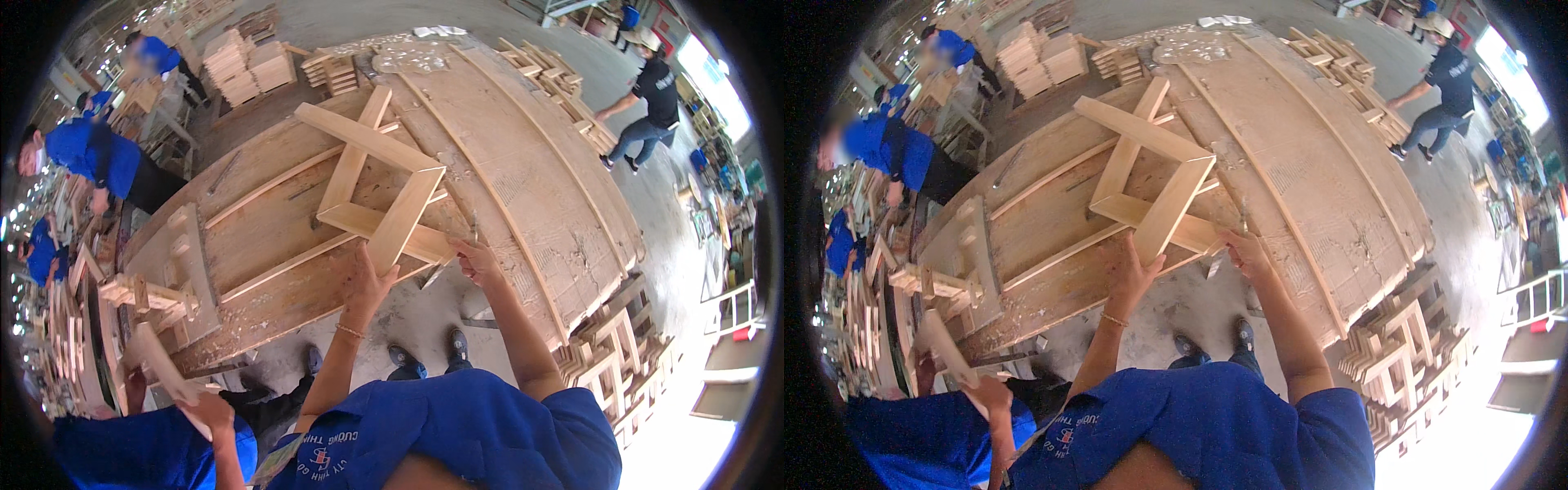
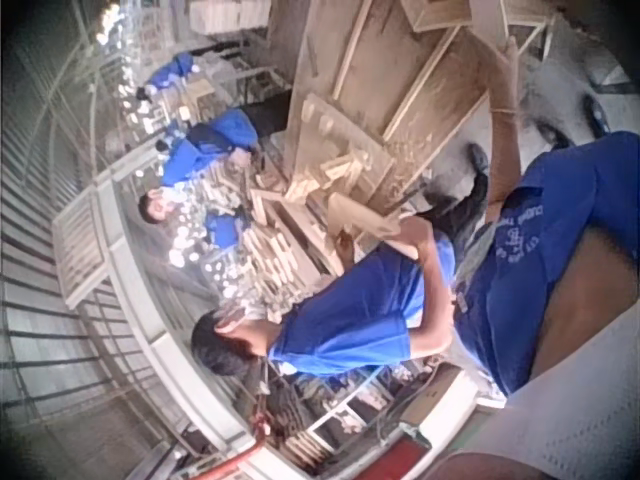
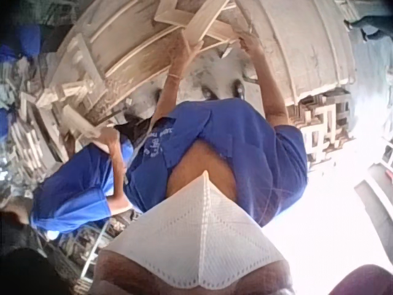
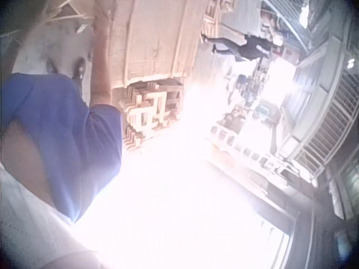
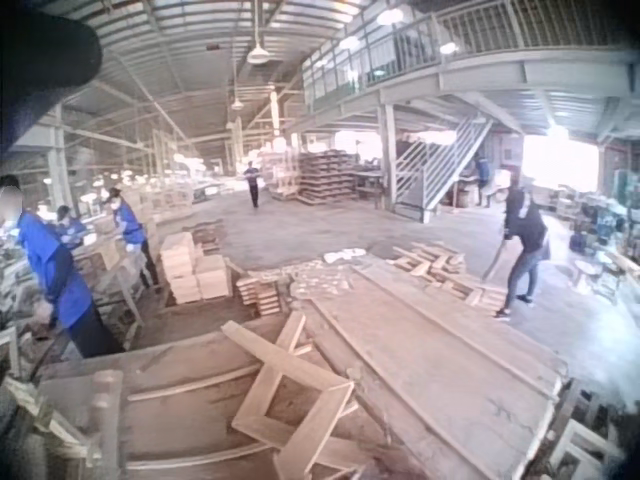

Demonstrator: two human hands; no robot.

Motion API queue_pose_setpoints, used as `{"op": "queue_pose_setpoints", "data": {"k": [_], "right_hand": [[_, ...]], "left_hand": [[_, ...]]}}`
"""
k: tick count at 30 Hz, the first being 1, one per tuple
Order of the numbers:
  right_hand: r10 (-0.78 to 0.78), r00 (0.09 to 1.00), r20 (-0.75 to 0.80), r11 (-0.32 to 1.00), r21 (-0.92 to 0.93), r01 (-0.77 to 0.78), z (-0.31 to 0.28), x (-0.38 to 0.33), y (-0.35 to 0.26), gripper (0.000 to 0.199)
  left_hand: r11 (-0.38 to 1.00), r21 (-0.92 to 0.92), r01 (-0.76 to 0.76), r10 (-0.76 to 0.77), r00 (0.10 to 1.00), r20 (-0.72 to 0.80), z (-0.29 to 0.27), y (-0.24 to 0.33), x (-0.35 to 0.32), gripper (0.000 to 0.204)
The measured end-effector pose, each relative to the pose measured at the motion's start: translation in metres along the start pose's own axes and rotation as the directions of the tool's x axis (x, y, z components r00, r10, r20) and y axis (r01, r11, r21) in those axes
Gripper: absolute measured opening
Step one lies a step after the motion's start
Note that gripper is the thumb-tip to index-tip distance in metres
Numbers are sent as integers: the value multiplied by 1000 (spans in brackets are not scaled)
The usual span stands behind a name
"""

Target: The person repeatedly picks up L-shaped wooden frames from a pile, uses a small metal tool to scrape or smooth the inner corners, and places the frames back onto the pile. The task is performed one at a time in a repetitive cycle.

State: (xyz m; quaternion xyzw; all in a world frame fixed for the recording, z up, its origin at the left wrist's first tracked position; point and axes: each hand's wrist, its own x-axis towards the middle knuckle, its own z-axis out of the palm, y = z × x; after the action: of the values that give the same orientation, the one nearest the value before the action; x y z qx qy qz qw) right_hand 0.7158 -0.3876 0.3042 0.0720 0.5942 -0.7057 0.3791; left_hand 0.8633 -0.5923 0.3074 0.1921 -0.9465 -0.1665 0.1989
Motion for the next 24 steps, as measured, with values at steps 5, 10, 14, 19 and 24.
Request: {"op": "queue_pose_setpoints", "data": {"k": [5,10,14,19,24], "right_hand": [[-379,917,-124,893,-308,327,-14,-34,15,19],[-241,926,-292,930,-342,134,-34,-109,32,27],[-230,914,-333,947,-292,132,-62,-163,11,40],[-283,842,-460,957,-187,220,-151,-230,-5,47],[-259,667,-698,942,-30,334,-293,-292,42,44]], "left_hand": [[991,-13,-130,128,984,-125,-25,28,14,79],[856,-445,-263,214,964,-158,-41,64,-1,30],[581,-814,8,126,987,99,-26,96,-25,14],[533,-822,202,97,950,297,-20,165,-32,36],[455,-862,225,123,942,311,3,235,-38,26]]}}
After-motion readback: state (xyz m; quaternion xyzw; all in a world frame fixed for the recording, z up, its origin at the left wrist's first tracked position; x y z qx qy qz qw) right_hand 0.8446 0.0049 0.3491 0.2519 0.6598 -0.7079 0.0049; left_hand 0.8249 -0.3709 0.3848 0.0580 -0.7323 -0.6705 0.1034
